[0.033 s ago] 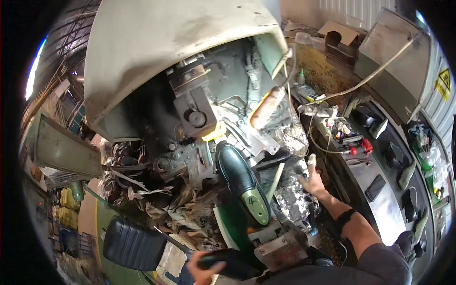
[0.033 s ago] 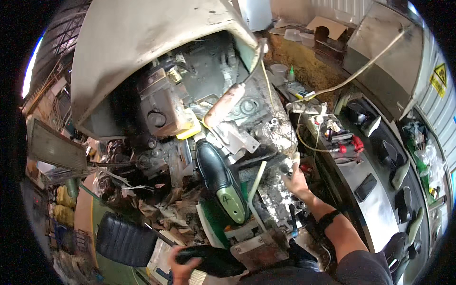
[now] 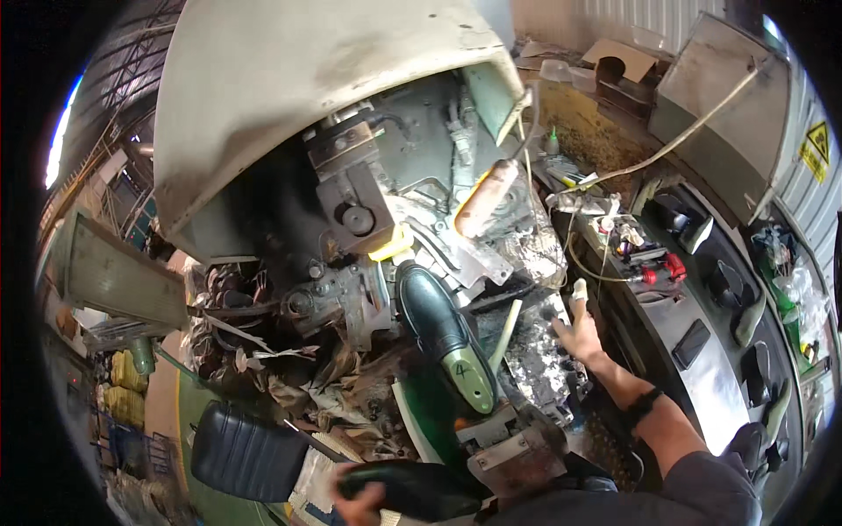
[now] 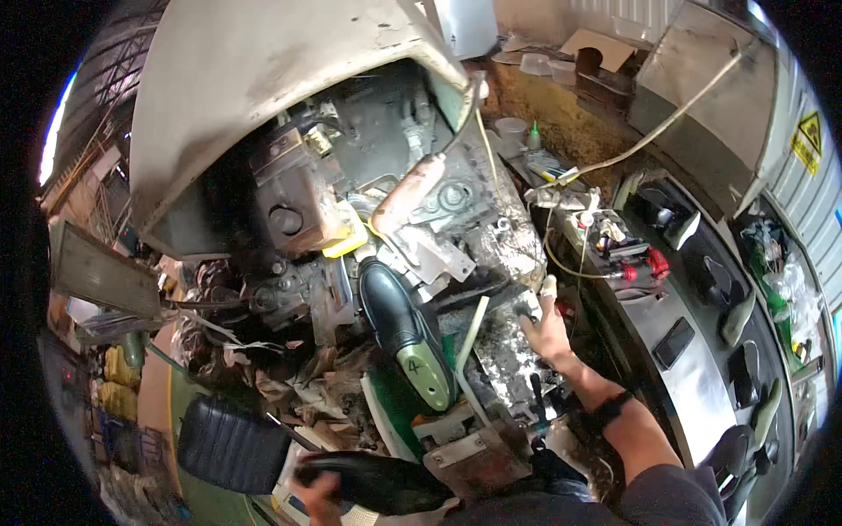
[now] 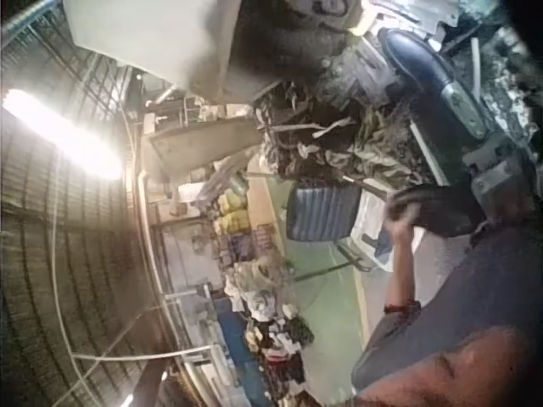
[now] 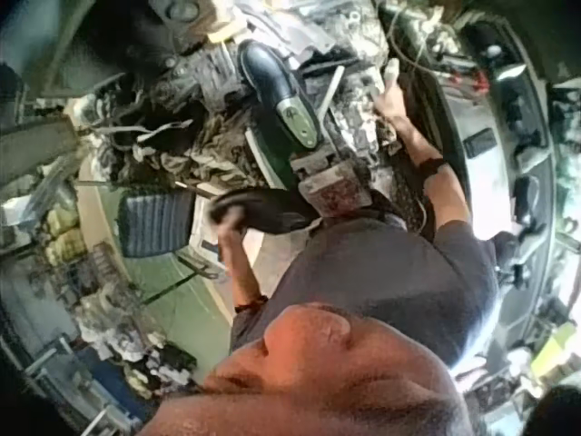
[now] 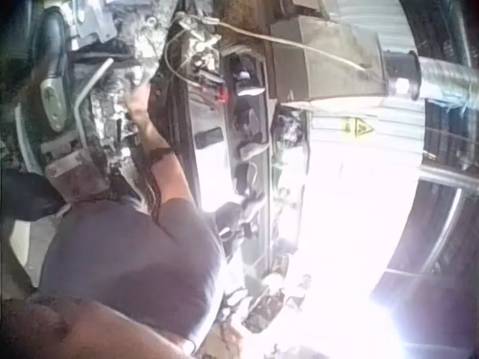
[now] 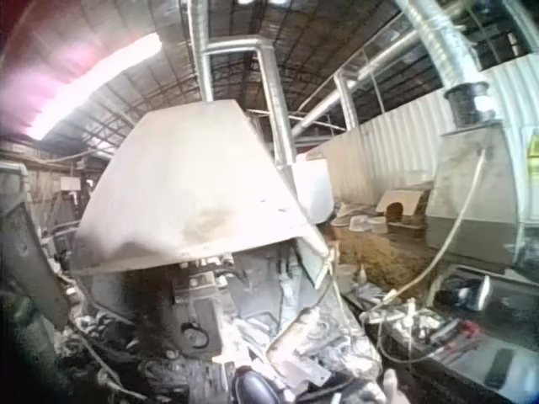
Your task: Assemble a shoe by pulling the upper over a last and using a machine to secure it.
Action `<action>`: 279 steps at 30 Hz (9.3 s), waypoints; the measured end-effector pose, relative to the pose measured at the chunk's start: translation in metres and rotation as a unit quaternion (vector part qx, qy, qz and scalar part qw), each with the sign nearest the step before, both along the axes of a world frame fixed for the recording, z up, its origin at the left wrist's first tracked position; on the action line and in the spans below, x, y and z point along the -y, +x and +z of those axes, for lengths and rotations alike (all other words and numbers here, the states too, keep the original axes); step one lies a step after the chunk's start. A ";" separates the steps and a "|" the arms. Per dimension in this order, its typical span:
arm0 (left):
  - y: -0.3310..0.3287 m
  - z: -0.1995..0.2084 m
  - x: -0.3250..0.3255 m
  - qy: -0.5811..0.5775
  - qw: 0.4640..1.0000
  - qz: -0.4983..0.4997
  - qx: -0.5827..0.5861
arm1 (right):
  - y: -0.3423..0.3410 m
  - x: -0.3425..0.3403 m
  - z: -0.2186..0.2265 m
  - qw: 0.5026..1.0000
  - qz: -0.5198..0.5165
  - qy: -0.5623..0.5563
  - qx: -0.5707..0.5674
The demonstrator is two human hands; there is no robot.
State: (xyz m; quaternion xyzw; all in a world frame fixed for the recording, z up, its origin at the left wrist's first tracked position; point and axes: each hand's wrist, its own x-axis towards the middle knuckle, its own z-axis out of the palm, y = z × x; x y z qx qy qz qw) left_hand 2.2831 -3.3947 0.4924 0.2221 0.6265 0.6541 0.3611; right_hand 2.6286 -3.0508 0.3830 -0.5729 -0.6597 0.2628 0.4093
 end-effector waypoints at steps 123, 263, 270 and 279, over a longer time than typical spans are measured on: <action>0.498 -0.009 -0.274 0.023 0.899 -0.332 -0.284 | 0.301 0.209 0.069 0.863 -0.064 -0.141 -0.481; 0.760 -0.083 -0.153 -0.261 0.844 -0.467 0.039 | 0.529 0.421 0.088 0.941 -0.304 -0.078 -0.128; 0.786 -0.089 -0.171 -0.234 0.810 -0.530 0.085 | 0.542 0.404 0.060 0.937 -0.322 0.018 -0.136; 0.810 -0.082 -0.161 -0.226 0.626 -0.737 0.121 | 0.611 0.451 0.090 0.553 -0.461 0.081 -0.689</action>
